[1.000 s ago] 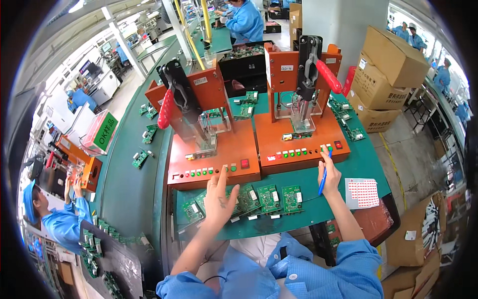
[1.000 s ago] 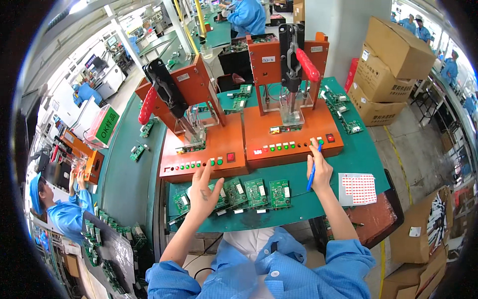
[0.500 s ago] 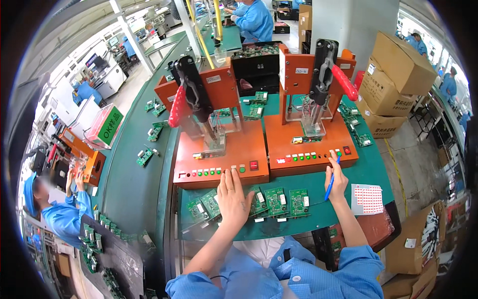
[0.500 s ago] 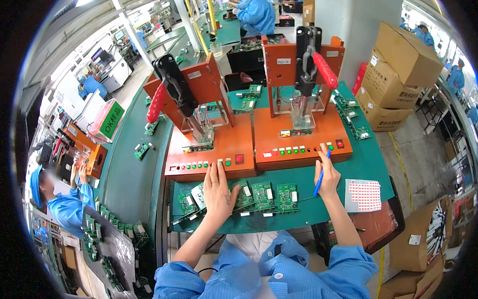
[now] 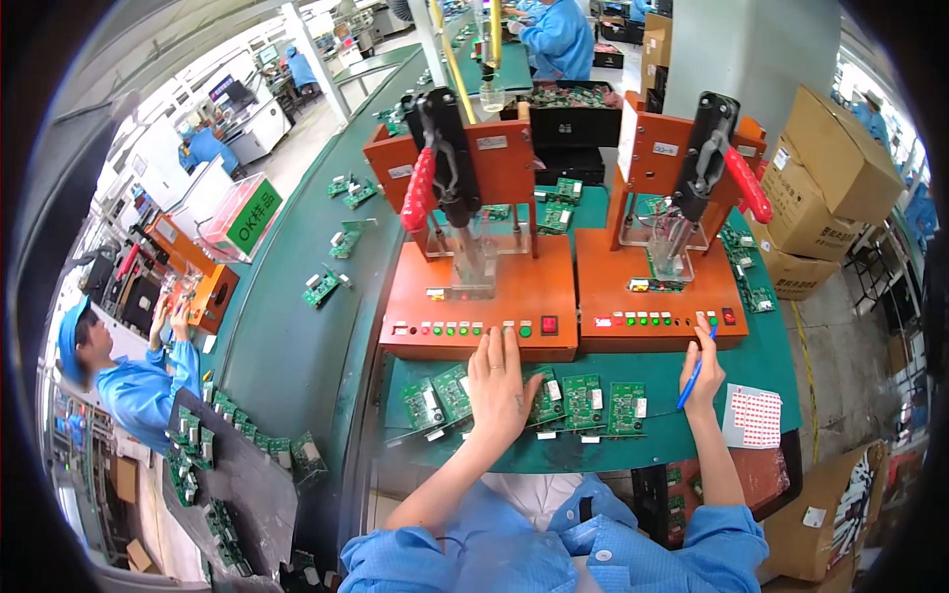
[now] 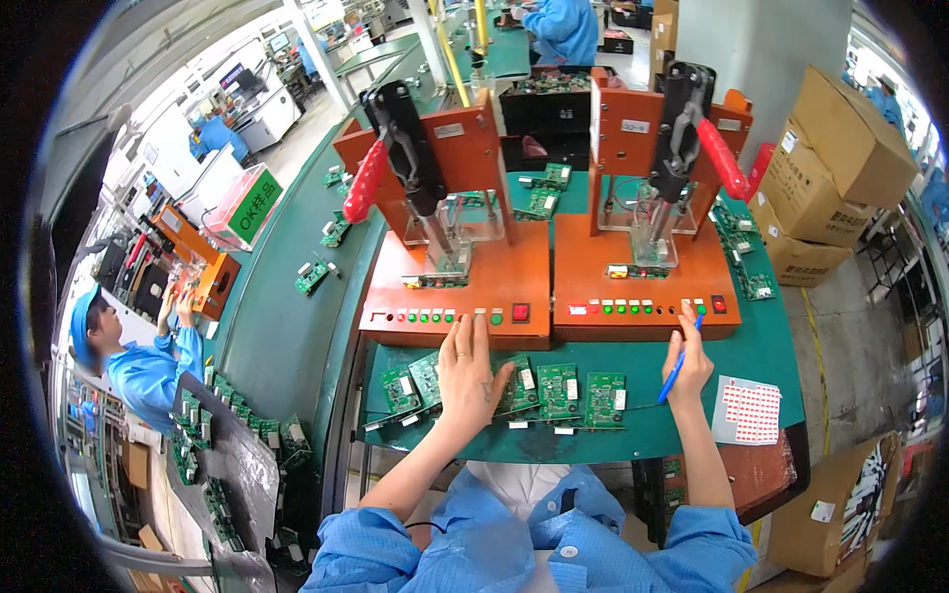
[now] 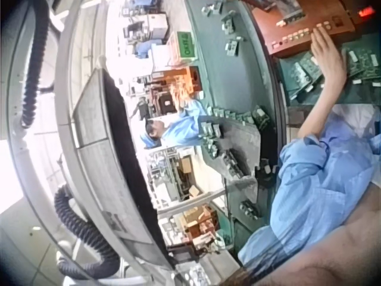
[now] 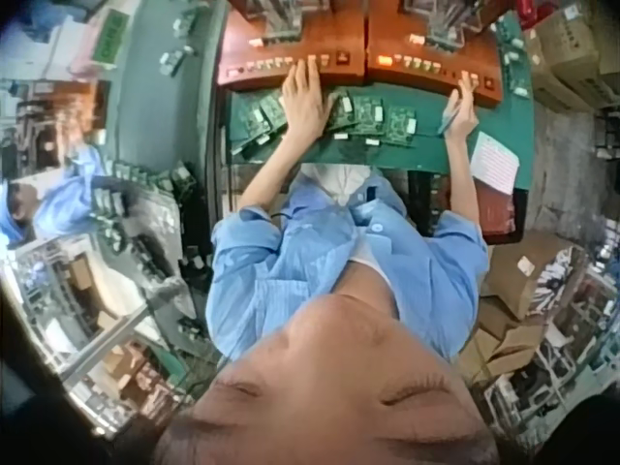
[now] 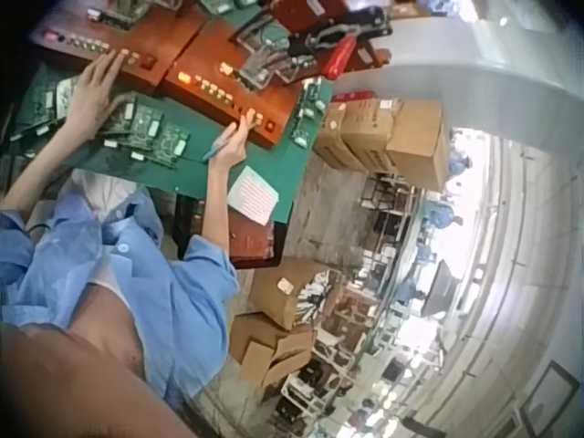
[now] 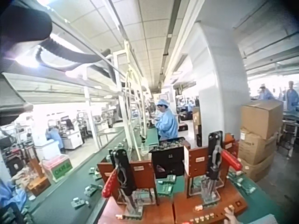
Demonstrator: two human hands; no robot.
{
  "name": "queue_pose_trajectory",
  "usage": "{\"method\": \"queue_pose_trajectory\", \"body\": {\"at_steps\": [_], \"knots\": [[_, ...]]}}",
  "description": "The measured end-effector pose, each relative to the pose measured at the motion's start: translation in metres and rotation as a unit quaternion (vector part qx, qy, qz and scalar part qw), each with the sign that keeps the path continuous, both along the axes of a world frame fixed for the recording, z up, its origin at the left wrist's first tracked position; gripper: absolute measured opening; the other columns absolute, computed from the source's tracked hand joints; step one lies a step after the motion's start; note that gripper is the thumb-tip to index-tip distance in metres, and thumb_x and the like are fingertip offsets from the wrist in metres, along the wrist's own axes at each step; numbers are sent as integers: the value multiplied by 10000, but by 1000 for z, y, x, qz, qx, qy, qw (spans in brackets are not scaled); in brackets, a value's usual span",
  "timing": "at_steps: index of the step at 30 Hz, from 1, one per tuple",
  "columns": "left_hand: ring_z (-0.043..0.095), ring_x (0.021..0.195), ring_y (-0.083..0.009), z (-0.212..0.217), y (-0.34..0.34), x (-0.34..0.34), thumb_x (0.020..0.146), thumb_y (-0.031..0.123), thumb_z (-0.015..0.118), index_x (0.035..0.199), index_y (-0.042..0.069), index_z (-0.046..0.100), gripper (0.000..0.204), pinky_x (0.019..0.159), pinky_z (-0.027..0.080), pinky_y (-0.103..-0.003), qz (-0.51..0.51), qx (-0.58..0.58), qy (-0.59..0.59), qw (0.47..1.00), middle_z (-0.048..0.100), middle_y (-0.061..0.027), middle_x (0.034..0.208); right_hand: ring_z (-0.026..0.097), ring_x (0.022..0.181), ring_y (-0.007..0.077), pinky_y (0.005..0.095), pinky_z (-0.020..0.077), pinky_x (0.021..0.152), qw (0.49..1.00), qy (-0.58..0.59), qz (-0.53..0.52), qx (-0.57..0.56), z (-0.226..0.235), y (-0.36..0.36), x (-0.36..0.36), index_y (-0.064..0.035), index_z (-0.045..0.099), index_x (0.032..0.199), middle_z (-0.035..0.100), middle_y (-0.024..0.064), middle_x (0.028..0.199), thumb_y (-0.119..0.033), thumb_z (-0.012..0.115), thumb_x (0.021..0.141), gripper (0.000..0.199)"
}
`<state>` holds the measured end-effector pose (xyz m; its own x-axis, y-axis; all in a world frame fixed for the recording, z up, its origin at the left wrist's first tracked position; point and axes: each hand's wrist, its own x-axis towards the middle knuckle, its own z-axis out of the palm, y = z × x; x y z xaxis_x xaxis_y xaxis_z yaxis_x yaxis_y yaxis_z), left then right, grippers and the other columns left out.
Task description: The person tests circuit boards by loading them into testing fixtures, operating the machines with levers and buttons, marking the boards with a pen, and placing them onto the table.
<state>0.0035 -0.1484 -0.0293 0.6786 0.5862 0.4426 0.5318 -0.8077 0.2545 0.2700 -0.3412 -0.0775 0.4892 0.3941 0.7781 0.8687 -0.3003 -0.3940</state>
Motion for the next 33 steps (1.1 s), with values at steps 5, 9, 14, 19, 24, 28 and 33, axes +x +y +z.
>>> {"method": "queue_pose_trajectory", "body": {"at_steps": [5,9,14,19,24,28,33], "knots": [[504,1200,-396,27,23,-14,834,274,746,1331,15,537,599,1010,422,-496,-52,-63,1,997,532,-215,1322,714,1007,329,357,577,808,999,26,-18,-5,15,-2,-1,2,622,1161,699,167,1182,-27,556,978,197],[594,1128,-360,53,90,-26,765,118,775,1242,101,668,490,955,482,-444,-69,-35,-125,989,643,-161,1192,716,935,276,326,557,797,983,180,9,29,57,0,14,-13,639,1179,717,138,1121,-64,492,1028,217],[547,1263,-356,49,156,-26,774,47,751,1262,120,675,499,1043,457,-421,-158,-17,-67,985,582,-158,1384,580,1243,345,395,487,1006,989,34,122,-82,86,50,53,-28,611,1247,620,219,1294,-80,703,880,383],[597,1210,-317,31,178,-18,775,-19,738,1209,98,703,450,977,513,-378,-180,-14,-56,982,608,-117,1372,592,1223,381,434,508,1002,986,60,113,-107,70,61,63,-42,661,1198,622,231,1289,-221,829,781,484],[629,1133,-306,41,181,-13,694,20,772,1161,97,728,476,960,505,-406,-209,54,-55,975,670,-110,1281,616,1188,373,429,523,978,992,10,89,-92,65,59,68,-37,685,1142,661,218,1222,-254,854,746,482],[636,1122,-301,36,190,-14,696,49,770,1140,102,738,448,962,503,-398,-219,72,-43,972,679,-106,1269,648,1134,365,428,540,949,993,-17,81,-89,68,60,64,-15,703,1084,688,213,1157,-270,863,727,467],[646,1102,-314,38,191,-17,713,50,751,1131,58,732,418,954,509,-396,-220,66,-43,972,683,-129,1256,662,1092,366,430,554,925,994,-26,80,-73,61,65,65,-33,703,1082,696,207,1126,-298,860,729,468]]}}
